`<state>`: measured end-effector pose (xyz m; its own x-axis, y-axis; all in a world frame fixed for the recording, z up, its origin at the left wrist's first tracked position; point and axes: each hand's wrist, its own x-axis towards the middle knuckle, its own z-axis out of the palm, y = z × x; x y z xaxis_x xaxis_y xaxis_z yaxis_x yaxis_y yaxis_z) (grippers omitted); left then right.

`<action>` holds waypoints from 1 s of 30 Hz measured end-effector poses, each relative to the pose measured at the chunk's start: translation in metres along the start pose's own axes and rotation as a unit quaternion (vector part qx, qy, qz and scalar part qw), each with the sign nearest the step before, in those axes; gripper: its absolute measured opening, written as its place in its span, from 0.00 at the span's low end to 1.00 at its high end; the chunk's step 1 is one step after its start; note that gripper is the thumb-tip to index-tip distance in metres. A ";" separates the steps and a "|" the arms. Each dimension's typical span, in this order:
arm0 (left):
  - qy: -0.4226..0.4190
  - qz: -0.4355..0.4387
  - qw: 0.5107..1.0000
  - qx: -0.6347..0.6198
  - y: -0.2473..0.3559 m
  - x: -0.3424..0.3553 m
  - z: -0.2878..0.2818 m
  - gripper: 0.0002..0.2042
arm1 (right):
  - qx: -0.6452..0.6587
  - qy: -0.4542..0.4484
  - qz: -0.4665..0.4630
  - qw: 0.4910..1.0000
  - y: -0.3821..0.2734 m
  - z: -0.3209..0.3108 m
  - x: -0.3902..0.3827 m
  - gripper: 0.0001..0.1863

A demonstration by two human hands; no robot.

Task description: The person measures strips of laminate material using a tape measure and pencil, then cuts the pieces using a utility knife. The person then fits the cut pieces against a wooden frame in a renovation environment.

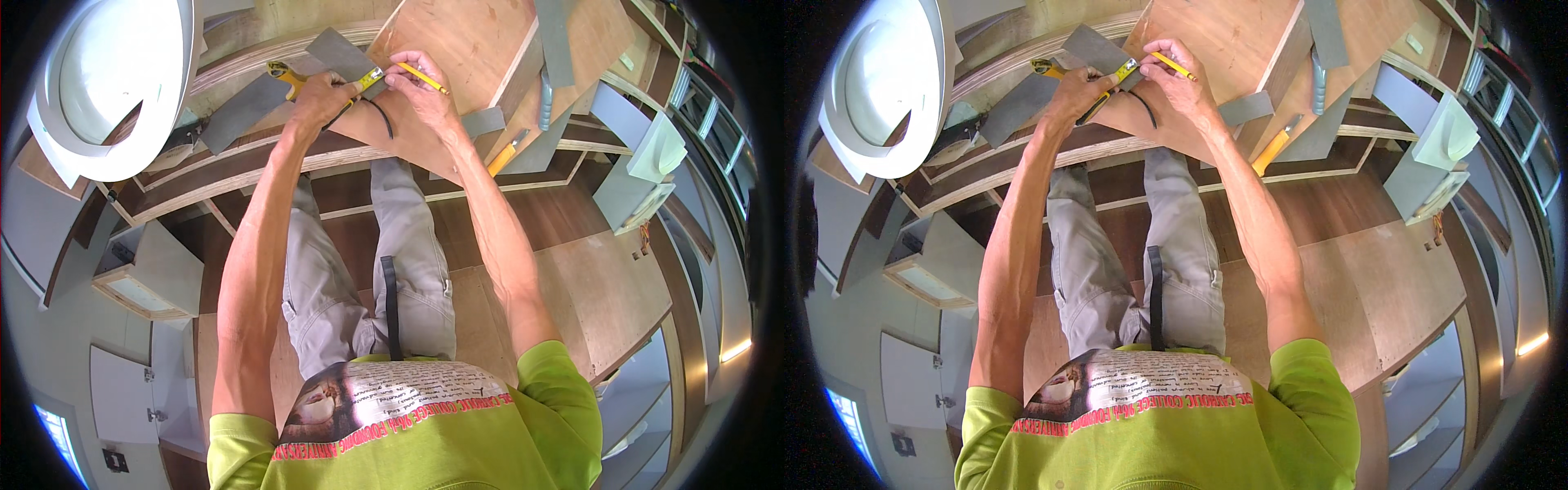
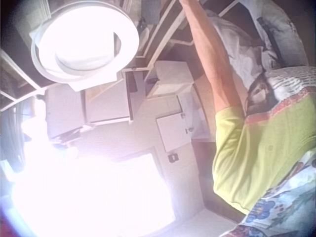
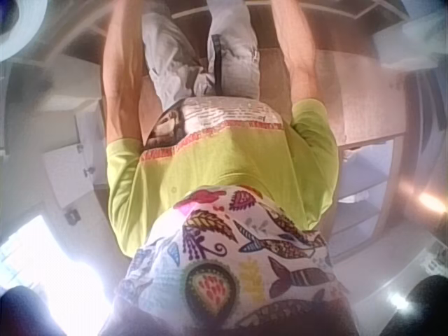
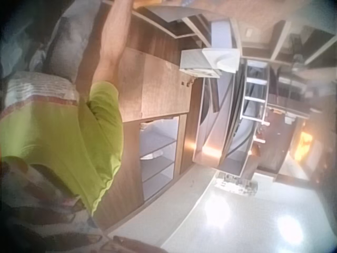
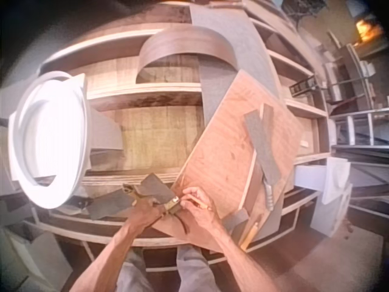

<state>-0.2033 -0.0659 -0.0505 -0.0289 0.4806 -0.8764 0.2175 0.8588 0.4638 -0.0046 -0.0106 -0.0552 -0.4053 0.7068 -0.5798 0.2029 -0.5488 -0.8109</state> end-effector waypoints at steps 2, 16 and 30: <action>0.004 0.005 1.000 0.006 -0.001 0.002 0.000 0.16 | 0.001 0.000 -0.002 1.000 -0.001 0.001 0.000 0.15; 0.019 0.034 0.998 0.049 -0.011 0.018 -0.003 0.20 | -0.099 -0.002 -0.064 0.993 -0.040 -0.019 0.006 0.11; 0.001 0.017 0.997 0.077 0.000 0.021 -0.004 0.20 | -0.267 -0.103 -0.079 0.955 -0.066 -0.001 0.027 0.09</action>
<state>-0.2078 -0.0549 -0.0681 -0.0202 0.5090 -0.8605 0.3659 0.8047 0.4675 -0.0283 0.0448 -0.0174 -0.6241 0.6283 -0.4645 0.5288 -0.0979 -0.8431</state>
